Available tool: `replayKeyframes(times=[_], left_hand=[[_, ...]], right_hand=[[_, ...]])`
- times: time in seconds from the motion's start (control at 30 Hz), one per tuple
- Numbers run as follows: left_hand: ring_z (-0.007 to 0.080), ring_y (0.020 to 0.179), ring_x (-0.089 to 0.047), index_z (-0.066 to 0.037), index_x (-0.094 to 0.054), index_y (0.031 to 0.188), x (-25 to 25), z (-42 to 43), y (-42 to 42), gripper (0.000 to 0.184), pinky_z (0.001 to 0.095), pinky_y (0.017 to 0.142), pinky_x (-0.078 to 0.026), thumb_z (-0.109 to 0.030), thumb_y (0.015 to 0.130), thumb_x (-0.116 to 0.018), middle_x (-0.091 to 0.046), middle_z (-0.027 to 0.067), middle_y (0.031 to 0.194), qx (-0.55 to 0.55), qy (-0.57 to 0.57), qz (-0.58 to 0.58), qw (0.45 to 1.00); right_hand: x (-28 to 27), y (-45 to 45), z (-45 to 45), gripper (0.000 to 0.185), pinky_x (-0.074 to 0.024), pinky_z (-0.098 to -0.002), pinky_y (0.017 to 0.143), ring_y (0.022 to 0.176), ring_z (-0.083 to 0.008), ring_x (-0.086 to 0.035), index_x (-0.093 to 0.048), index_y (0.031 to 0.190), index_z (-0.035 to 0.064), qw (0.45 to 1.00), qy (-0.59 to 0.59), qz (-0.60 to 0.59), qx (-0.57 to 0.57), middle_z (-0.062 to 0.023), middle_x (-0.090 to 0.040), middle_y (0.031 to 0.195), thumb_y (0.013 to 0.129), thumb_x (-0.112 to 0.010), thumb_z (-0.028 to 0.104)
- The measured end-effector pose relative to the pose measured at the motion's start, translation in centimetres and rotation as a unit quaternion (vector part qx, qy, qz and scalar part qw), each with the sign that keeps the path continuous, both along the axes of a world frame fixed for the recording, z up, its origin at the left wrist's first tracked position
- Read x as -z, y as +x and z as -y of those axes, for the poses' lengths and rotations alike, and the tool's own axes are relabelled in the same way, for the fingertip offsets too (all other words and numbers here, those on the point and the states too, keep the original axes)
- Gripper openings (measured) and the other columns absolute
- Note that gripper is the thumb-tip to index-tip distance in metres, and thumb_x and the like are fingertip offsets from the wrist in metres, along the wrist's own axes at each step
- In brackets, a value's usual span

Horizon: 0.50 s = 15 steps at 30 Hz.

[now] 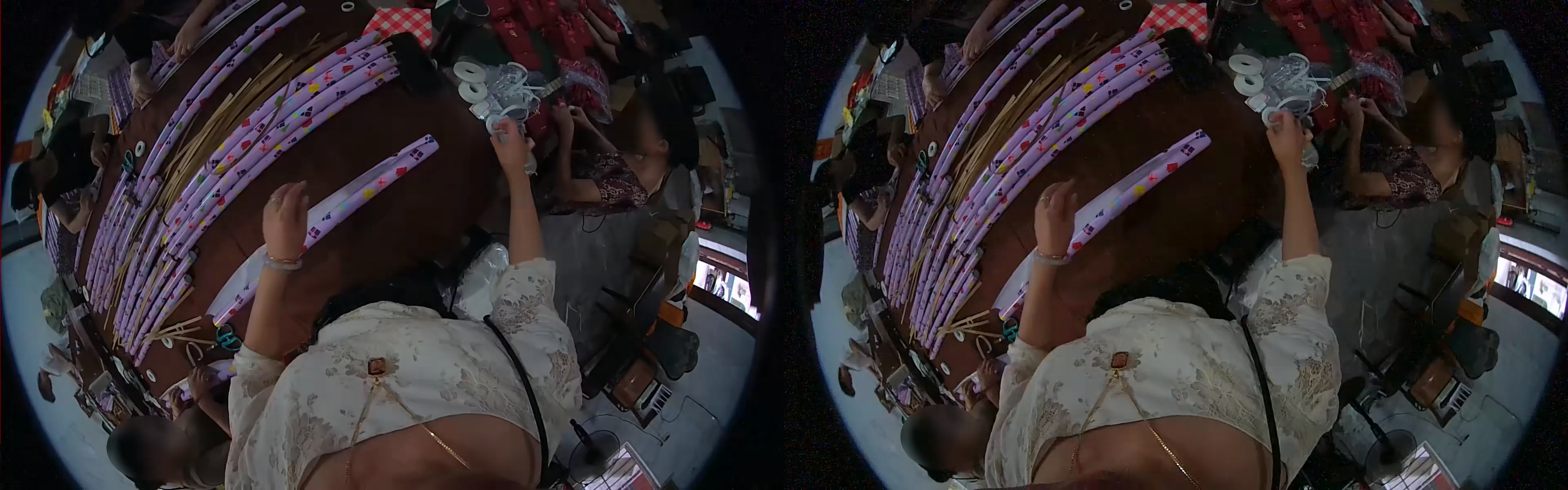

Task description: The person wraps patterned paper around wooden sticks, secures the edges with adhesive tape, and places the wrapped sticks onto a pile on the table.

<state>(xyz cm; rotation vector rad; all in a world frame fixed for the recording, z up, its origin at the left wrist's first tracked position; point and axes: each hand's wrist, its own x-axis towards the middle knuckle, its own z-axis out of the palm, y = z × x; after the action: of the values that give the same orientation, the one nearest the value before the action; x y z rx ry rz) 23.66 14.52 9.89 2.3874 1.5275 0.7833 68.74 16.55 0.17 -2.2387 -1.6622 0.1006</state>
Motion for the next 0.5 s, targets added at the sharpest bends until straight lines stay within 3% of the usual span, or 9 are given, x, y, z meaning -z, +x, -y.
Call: replayKeyframes(times=[0.07, 0.13, 0.17, 0.23, 0.27, 0.33, 0.37, 0.47, 0.5], left_hand=[[0.0277, 0.086, -0.057, -0.006, -0.059, 0.1, -1.4, -0.8, 2.9, 0.023, 0.0366, 0.073, -0.046, -0.008, 0.078, -0.057, -0.059, 0.0103, 0.094, 0.056, -0.045, 0.048, 0.996], [0.0271, 0.087, -0.057, -0.006, -0.059, 0.101, -2.4, -1.7, 5.5, 0.024, 0.036, 0.074, -0.046, -0.008, 0.077, -0.057, -0.059, 0.0094, 0.095, 0.094, -0.037, 0.064, 0.993], [0.0265, 0.087, -0.057, -0.006, -0.059, 0.101, -3.0, -2.0, 6.9, 0.025, 0.0355, 0.074, -0.046, -0.007, 0.076, -0.057, -0.059, 0.0085, 0.096, 0.134, -0.03, 0.08, 0.987], [0.0259, 0.087, -0.057, -0.007, -0.059, 0.101, -4.4, -2.8, 9.7, 0.026, 0.0354, 0.075, -0.045, -0.008, 0.075, -0.058, -0.059, 0.0075, 0.097, 0.177, -0.004, 0.094, 0.98], [0.0253, 0.088, -0.057, -0.007, -0.059, 0.101, -5.2, -3.0, 10.9, 0.027, 0.0352, 0.077, -0.045, -0.009, 0.074, -0.059, -0.059, 0.0065, 0.099, 0.218, 0.021, 0.106, 0.97], [0.0244, 0.089, -0.057, -0.008, -0.059, 0.101, -7.0, -3.1, 13.4, 0.029, 0.0355, 0.078, -0.044, -0.01, 0.073, -0.061, -0.059, 0.0054, 0.1, 0.253, 0.035, 0.138, 0.957], [0.0235, 0.089, -0.057, -0.008, -0.059, 0.101, -7.5, -3.1, 14.0, 0.03, 0.0358, 0.08, -0.044, -0.011, 0.072, -0.062, -0.059, 0.0043, 0.1, 0.287, 0.051, 0.171, 0.941], [0.0219, 0.091, -0.056, -0.009, -0.061, 0.099, -8.0, -2.5, 14.3, 0.03, 0.0364, 0.083, -0.041, -0.012, 0.069, -0.065, -0.06, 0.0029, 0.097, 0.328, 0.045, 0.107, 0.937], [0.0223, 0.084, -0.058, -0.01, -0.062, 0.096, -7.8, -2.3, 14.0, 0.027, 0.0357, 0.077, -0.044, -0.01, 0.069, -0.066, -0.062, 0.0036, 0.091, 0.323, 0.051, 0.093, 0.941]], right_hand=[[-0.8, -0.5, 1.0, 0.031, -0.0322, -0.039, 0.08, 0.086, -0.0163, -0.054, -0.051, 0.098, 0.0113, 0.986, 0.084, -0.144, -0.018, 0.0013, -0.058, 0.09, 0.07, -0.066, 0.013], [-3.4, -1.8, 2.2, 0.028, -0.038, -0.0329, 0.079, 0.083, -0.0124, -0.054, -0.049, 0.097, 0.0062, 0.989, 0.087, -0.105, -0.051, 0.0001, -0.058, 0.09, 0.073, -0.063, 0.007], [-5.1, -2.9, 2.7, 0.024, -0.0395, -0.0325, 0.08, 0.084, -0.0131, -0.054, -0.048, 0.095, 0.0049, 0.968, 0.094, -0.228, -0.047, -0.0021, -0.057, 0.09, 0.075, -0.061, 0.003], [-9.4, -6.0, 3.7, 0.023, -0.0425, -0.0277, 0.079, 0.087, -0.0131, -0.052, -0.042, 0.094, 0.0027, 0.868, 0.099, -0.485, -0.046, -0.0071, -0.056, 0.092, 0.078, -0.055, -0.005], [-10.6, -7.0, 4.3, 0.023, -0.0425, -0.0277, 0.079, 0.087, -0.0131, -0.052, -0.042, 0.094, 0.0027, 0.867, 0.1, -0.486, -0.046, -0.0071, -0.056, 0.092, 0.078, -0.055, -0.005], [-12.4, -8.6, 5.7, 0.026, -0.0419, -0.0272, 0.08, 0.088, -0.0138, -0.051, -0.038, 0.096, 0.0049, 0.762, 0.065, -0.628, -0.145, -0.0088, -0.056, 0.094, 0.078, -0.054, -0.005], [-13.8, -9.6, 6.2, 0.027, -0.0417, -0.0274, 0.081, 0.088, -0.0135, -0.051, -0.036, 0.095, 0.0057, 0.8, 0.056, -0.571, -0.177, -0.01, -0.055, 0.094, 0.078, -0.053, -0.006], [-15.9, -11.9, 7.4, 0.025, -0.0421, -0.0267, 0.078, 0.087, -0.0139, -0.051, -0.036, 0.095, 0.0048, 0.753, 0.078, -0.614, -0.225, -0.0108, -0.054, 0.097, 0.078, -0.05, -0.007], [-16.3, -12.2, 7.4, 0.024, -0.0422, -0.0267, 0.079, 0.087, -0.0136, -0.051, -0.038, 0.095, 0.0047, 0.774, 0.092, -0.58, -0.237, -0.0103, -0.054, 0.095, 0.079, -0.05, -0.007]])
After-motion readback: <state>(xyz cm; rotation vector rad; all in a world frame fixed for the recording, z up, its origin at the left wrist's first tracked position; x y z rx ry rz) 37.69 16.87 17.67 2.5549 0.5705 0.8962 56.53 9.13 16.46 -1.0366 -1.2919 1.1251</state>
